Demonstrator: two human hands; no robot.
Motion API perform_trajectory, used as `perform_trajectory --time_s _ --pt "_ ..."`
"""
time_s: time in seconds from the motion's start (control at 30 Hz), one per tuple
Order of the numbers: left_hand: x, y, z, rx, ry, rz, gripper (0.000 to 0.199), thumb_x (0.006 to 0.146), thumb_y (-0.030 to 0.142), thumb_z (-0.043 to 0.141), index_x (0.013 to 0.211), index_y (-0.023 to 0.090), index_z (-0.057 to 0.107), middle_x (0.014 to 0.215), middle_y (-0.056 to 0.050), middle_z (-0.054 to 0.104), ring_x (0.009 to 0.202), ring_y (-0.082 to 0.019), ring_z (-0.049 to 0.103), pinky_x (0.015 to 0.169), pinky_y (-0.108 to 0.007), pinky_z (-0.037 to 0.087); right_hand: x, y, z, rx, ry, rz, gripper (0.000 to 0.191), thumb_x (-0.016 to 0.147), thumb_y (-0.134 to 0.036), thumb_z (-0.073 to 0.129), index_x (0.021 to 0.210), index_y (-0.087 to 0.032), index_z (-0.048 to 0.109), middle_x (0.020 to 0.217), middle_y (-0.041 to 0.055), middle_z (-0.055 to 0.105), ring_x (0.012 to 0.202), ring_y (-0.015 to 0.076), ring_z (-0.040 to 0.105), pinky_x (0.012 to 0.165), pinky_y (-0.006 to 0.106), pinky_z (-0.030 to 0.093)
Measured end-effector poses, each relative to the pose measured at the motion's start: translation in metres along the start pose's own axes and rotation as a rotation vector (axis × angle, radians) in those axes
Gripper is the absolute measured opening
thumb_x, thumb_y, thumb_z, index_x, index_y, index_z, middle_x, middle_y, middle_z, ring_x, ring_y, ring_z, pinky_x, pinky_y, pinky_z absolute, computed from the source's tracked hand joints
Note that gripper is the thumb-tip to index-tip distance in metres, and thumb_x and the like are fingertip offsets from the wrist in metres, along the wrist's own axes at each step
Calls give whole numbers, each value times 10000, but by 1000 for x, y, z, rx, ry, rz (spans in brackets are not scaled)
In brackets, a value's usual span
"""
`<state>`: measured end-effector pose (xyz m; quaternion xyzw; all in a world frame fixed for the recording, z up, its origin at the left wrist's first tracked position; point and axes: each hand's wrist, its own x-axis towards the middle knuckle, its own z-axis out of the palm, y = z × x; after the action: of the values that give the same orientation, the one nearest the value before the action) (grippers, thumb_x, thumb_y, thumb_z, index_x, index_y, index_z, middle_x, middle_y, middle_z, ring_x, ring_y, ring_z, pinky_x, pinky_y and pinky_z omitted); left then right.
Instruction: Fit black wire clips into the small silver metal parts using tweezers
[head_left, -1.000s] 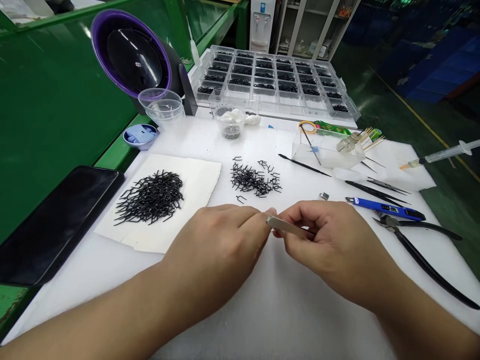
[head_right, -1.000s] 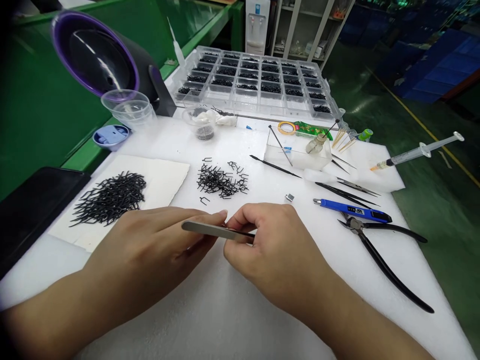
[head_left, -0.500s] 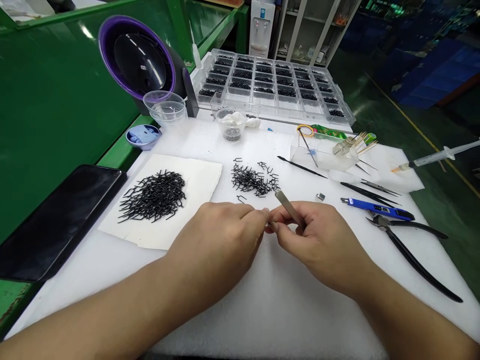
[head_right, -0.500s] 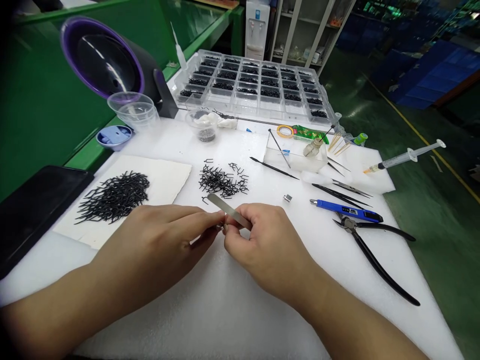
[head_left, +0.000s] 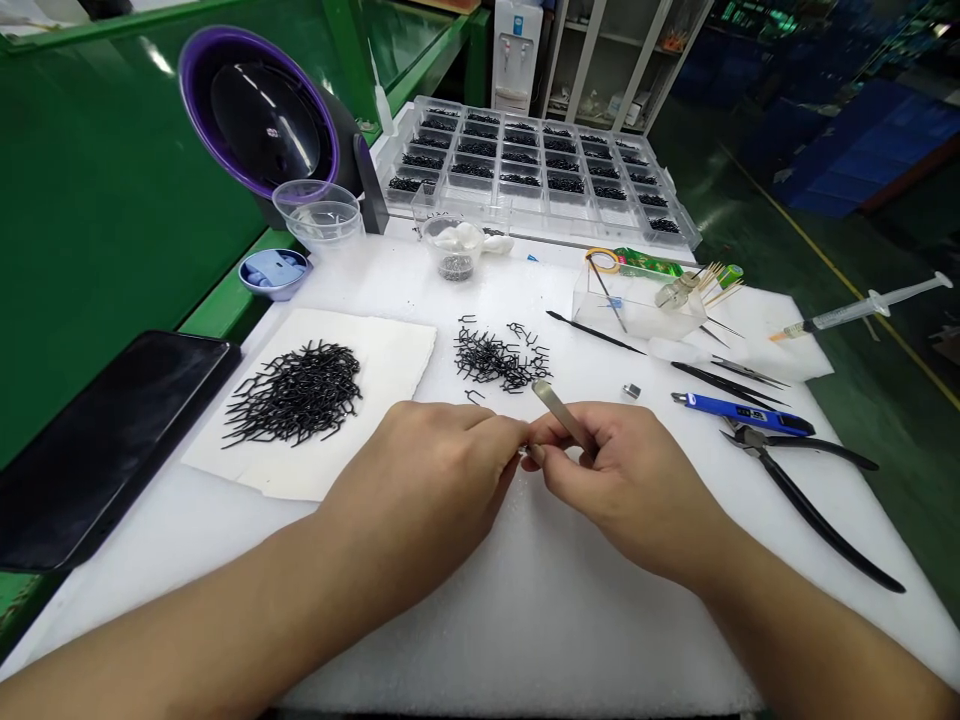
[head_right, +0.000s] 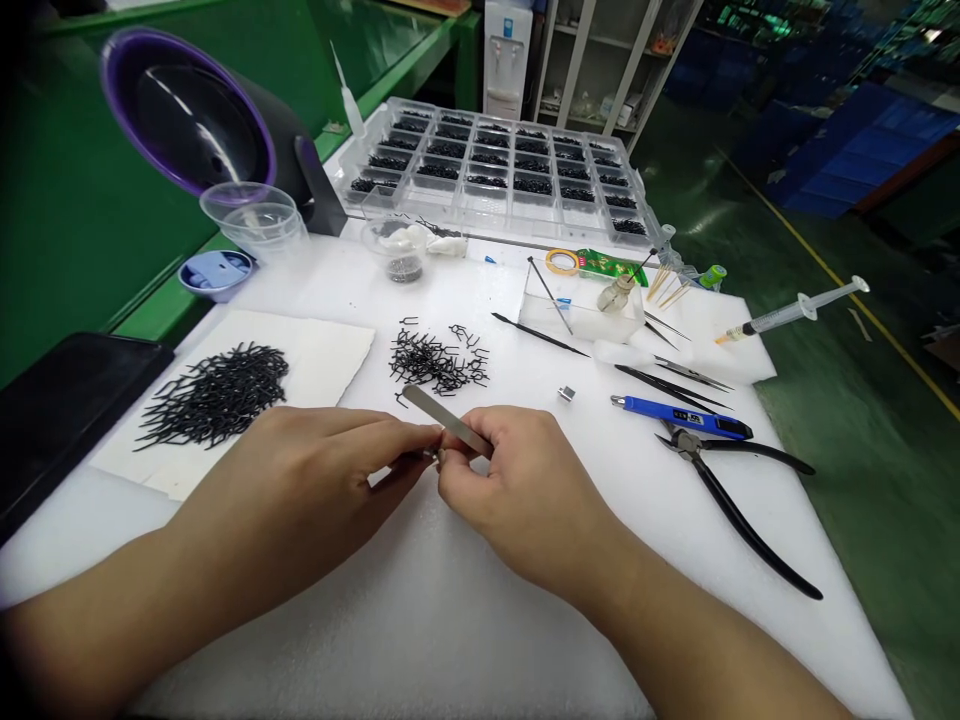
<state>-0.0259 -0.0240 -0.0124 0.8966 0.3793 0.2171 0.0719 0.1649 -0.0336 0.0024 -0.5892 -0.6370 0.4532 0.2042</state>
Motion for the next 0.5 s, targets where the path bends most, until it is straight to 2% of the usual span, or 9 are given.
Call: perform_trajectory --time_s 0.13,0.23,0.33,0.5 --pt "1 -2 1 -13 -21 -9 228 858 77 570 921 157 774 761 -30 774 592 -230 710 520 -354 465 -2 1 0 -83 23 -72 171 860 -192 546 780 -215 695 658 -50 579 612 115 466 560 260 351" --pt "1 -2 1 -31 -45 -20 247 858 74 565 932 161 784 757 -28 774 595 -229 713 522 -350 474 -3 2 0 -123 40 -119 175 857 -181 559 693 -207 616 605 -67 499 588 99 422 540 253 325" --pt "1 0 -1 -48 -59 -31 253 860 75 564 941 159 789 773 -32 781 609 -225 719 539 -341 490 -3 4 0 -108 27 -105 189 863 -186 553 675 -204 574 600 -66 469 580 98 404 530 256 309" --pt "1 0 -1 -32 -42 -28 254 865 73 564 953 146 791 760 -37 775 602 -215 710 544 -334 485 -1 4 0 -11 0 -22 165 873 -214 532 781 -201 668 687 -29 574 615 122 457 547 267 338"
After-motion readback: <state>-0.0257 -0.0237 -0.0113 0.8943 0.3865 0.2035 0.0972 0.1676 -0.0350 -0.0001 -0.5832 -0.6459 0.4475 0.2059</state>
